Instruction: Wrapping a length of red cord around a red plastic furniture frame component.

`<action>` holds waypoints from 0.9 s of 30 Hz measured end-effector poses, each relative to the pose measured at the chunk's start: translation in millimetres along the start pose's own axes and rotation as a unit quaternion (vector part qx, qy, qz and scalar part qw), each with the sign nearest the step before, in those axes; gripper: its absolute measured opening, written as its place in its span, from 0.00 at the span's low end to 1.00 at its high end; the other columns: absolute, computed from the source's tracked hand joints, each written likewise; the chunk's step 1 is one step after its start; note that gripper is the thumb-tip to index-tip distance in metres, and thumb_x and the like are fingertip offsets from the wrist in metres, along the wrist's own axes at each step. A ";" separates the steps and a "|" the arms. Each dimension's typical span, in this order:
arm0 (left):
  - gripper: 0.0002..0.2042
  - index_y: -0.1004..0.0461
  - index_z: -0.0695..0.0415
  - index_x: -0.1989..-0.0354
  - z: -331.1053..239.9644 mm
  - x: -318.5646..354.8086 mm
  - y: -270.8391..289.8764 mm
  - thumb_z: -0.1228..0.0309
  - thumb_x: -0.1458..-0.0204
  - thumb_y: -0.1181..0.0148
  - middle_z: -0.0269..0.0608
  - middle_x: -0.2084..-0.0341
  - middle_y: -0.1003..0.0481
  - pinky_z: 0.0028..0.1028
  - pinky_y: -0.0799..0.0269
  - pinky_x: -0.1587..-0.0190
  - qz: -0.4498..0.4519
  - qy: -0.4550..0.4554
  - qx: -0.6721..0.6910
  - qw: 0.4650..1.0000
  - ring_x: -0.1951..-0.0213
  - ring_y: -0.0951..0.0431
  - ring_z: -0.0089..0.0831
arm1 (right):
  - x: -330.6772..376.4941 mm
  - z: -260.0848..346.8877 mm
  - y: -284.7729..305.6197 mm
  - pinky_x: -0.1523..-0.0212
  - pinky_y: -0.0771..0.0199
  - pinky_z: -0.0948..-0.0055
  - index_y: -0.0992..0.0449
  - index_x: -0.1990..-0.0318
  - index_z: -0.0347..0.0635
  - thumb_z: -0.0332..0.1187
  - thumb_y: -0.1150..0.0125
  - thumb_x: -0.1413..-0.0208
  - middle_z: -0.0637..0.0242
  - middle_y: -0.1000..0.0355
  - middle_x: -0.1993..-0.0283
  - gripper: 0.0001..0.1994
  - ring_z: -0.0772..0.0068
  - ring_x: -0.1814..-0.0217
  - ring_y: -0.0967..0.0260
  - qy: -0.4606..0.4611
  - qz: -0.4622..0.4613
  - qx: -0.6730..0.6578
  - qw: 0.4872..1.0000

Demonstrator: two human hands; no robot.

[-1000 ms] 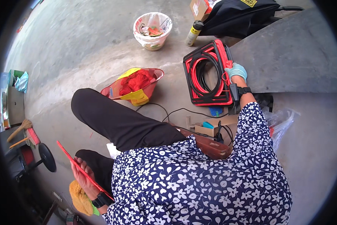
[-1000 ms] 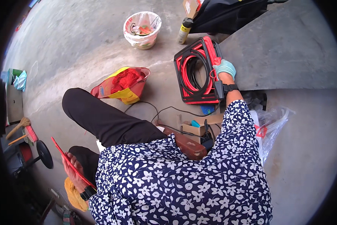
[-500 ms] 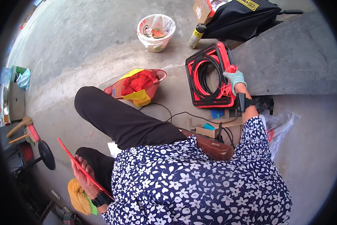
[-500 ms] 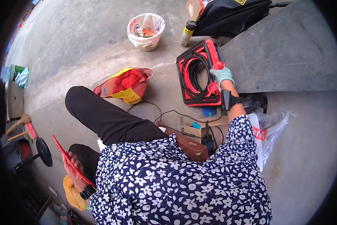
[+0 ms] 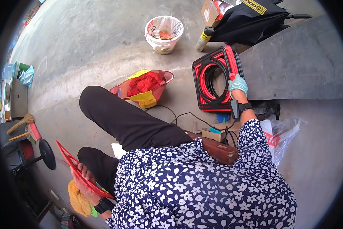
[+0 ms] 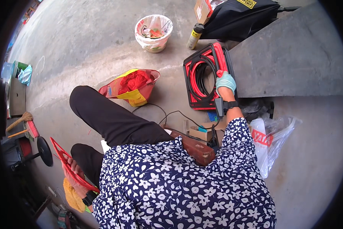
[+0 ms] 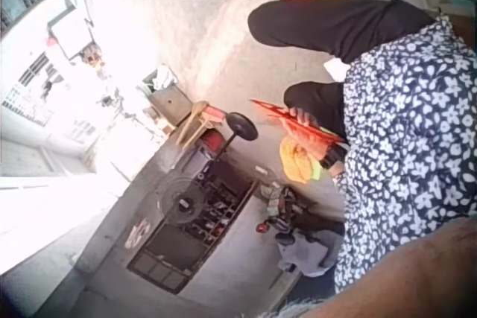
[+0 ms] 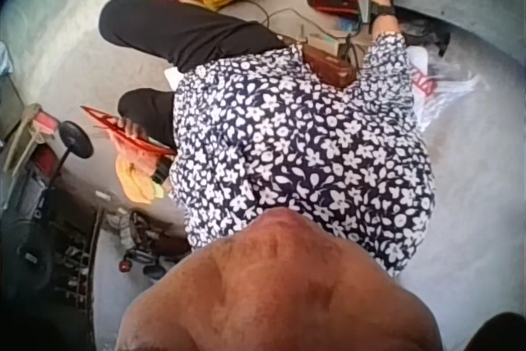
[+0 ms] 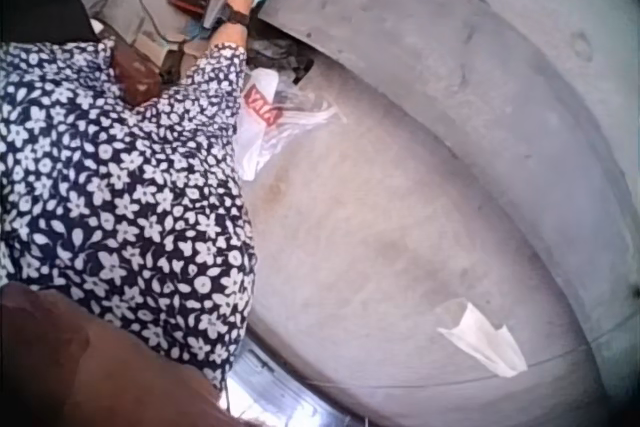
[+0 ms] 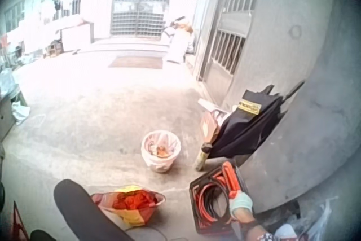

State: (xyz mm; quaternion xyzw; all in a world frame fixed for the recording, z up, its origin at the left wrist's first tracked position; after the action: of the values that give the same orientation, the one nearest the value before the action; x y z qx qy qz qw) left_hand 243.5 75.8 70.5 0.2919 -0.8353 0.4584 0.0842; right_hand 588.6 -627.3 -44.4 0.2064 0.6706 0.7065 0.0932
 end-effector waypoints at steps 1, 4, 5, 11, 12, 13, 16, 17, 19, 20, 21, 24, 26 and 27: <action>0.17 0.36 0.67 0.50 0.5 0.4 2.0 0.63 0.35 0.57 0.41 0.67 0.33 0.20 0.33 0.79 0.003 0.001 -0.001 1.000 0.77 0.37 0.22 | 3.8 4.2 2.9 0.52 0.28 0.54 0.27 0.52 0.41 0.41 0.38 0.53 0.46 0.26 0.56 0.21 0.45 0.53 0.28 -0.007 0.015 -0.023 1.000; 0.17 0.36 0.67 0.49 0.4 2.5 4.2 0.63 0.35 0.57 0.42 0.67 0.33 0.20 0.34 0.79 -0.006 0.000 0.006 1.000 0.77 0.37 0.22 | 8.0 14.4 -5.9 0.53 0.28 0.56 0.24 0.55 0.42 0.44 0.35 0.57 0.48 0.25 0.56 0.22 0.47 0.53 0.28 0.018 0.058 -0.073 0.996; 0.17 0.36 0.67 0.49 1.6 1.5 3.2 0.63 0.35 0.57 0.42 0.67 0.33 0.20 0.34 0.79 -0.007 -0.002 0.005 1.000 0.77 0.37 0.22 | 6.6 19.7 -15.0 0.53 0.28 0.56 0.23 0.57 0.42 0.45 0.34 0.58 0.48 0.25 0.56 0.22 0.47 0.54 0.27 0.032 0.098 -0.040 0.994; 0.18 0.34 0.68 0.50 5.9 -3.5 1.0 0.63 0.35 0.56 0.41 0.69 0.34 0.19 0.35 0.80 0.008 0.009 0.006 1.000 0.77 0.36 0.22 | 12.2 49.7 -47.9 0.53 0.28 0.56 0.21 0.59 0.44 0.51 0.40 0.57 0.48 0.24 0.59 0.22 0.45 0.56 0.27 0.096 0.213 -0.032 0.972; 0.18 0.34 0.68 0.50 3.3 -2.8 0.8 0.63 0.35 0.56 0.41 0.69 0.34 0.19 0.35 0.80 0.008 0.008 0.004 1.000 0.77 0.36 0.22 | 12.5 56.7 -56.0 0.54 0.28 0.56 0.21 0.60 0.45 0.52 0.40 0.57 0.48 0.24 0.60 0.22 0.45 0.56 0.27 0.126 0.207 -0.023 0.970; 0.18 0.35 0.68 0.49 -0.7 -2.2 -0.5 0.63 0.35 0.56 0.41 0.69 0.34 0.20 0.35 0.80 0.011 0.002 -0.002 1.000 0.77 0.36 0.22 | 13.7 63.9 -60.3 0.54 0.28 0.56 0.21 0.60 0.46 0.52 0.41 0.56 0.48 0.24 0.60 0.22 0.45 0.57 0.27 0.156 0.200 -0.015 0.967; 0.17 0.37 0.67 0.49 -8.7 2.7 -8.3 0.63 0.36 0.57 0.40 0.69 0.34 0.20 0.35 0.80 0.026 -0.020 -0.005 0.999 0.77 0.36 0.22 | 14.7 74.7 -64.8 0.57 0.28 0.58 0.21 0.63 0.45 0.49 0.39 0.56 0.51 0.24 0.64 0.19 0.47 0.60 0.26 0.167 0.198 -0.052 0.965; 0.17 0.38 0.67 0.49 -14.3 5.1 -13.9 0.64 0.36 0.57 0.40 0.69 0.34 0.20 0.35 0.80 0.040 -0.041 -0.005 0.998 0.77 0.36 0.22 | 20.6 81.0 -76.1 0.59 0.28 0.60 0.22 0.64 0.44 0.49 0.40 0.55 0.53 0.24 0.66 0.18 0.49 0.63 0.27 0.192 0.251 -0.141 0.938; 0.16 0.38 0.66 0.49 -19.9 6.4 -17.9 0.64 0.36 0.57 0.40 0.69 0.34 0.20 0.34 0.80 0.047 -0.047 -0.009 0.998 0.77 0.36 0.22 | 38.3 94.7 -76.4 0.62 0.28 0.63 0.23 0.67 0.42 0.45 0.41 0.55 0.55 0.25 0.70 0.16 0.52 0.67 0.28 0.213 0.296 -0.209 0.907; 0.16 0.39 0.66 0.49 -22.8 6.7 -20.7 0.65 0.36 0.57 0.40 0.69 0.35 0.20 0.34 0.79 0.056 -0.054 -0.012 0.997 0.77 0.36 0.22 | 44.9 96.0 -75.5 0.62 0.28 0.64 0.24 0.68 0.41 0.43 0.41 0.56 0.54 0.26 0.70 0.14 0.52 0.68 0.29 0.211 0.291 -0.190 0.914; 0.16 0.39 0.66 0.49 -22.3 5.1 -22.9 0.65 0.36 0.57 0.40 0.68 0.35 0.20 0.34 0.79 0.057 -0.051 -0.016 0.997 0.77 0.36 0.22 | 49.1 94.5 -75.3 0.62 0.28 0.64 0.24 0.68 0.41 0.43 0.41 0.56 0.54 0.26 0.70 0.14 0.52 0.68 0.29 0.210 0.293 -0.190 0.913; 0.15 0.38 0.66 0.50 -16.3 4.8 -18.9 0.65 0.36 0.57 0.40 0.68 0.35 0.20 0.34 0.79 0.040 -0.036 -0.028 0.998 0.77 0.36 0.22 | 65.3 98.5 -66.6 0.62 0.28 0.64 0.25 0.70 0.41 0.39 0.41 0.58 0.52 0.26 0.69 0.12 0.50 0.66 0.28 0.256 0.280 -0.193 0.905; 0.15 0.38 0.66 0.50 -10.7 4.1 -20.7 0.64 0.35 0.57 0.40 0.68 0.35 0.20 0.34 0.79 0.037 -0.031 -0.026 0.999 0.77 0.36 0.22 | 82.6 99.1 -60.0 0.66 0.31 0.68 0.29 0.73 0.40 0.33 0.41 0.58 0.60 0.29 0.75 0.07 0.63 0.73 0.35 0.319 0.264 -0.088 0.906; 0.15 0.38 0.65 0.50 -5.2 -1.9 -22.9 0.64 0.35 0.57 0.40 0.68 0.35 0.20 0.34 0.79 0.039 -0.019 -0.022 0.999 0.77 0.36 0.22 | 86.4 82.5 -68.1 0.64 0.31 0.69 0.31 0.74 0.40 0.31 0.43 0.58 0.60 0.30 0.75 0.06 0.62 0.73 0.36 0.265 0.272 -0.128 0.916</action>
State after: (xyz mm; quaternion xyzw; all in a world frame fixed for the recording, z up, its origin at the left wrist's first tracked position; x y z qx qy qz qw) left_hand 257.3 71.5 89.1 0.2659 -0.8572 0.4374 0.0565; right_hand 535.5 -511.4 -95.8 0.1722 0.4923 0.8133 -0.2581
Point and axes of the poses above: each hand's wrist, its own x-axis away from the middle knuckle, its own y-axis out of the back of the hand, z = x × y, the point moved 10 cm from there along -x, towards the middle knuckle
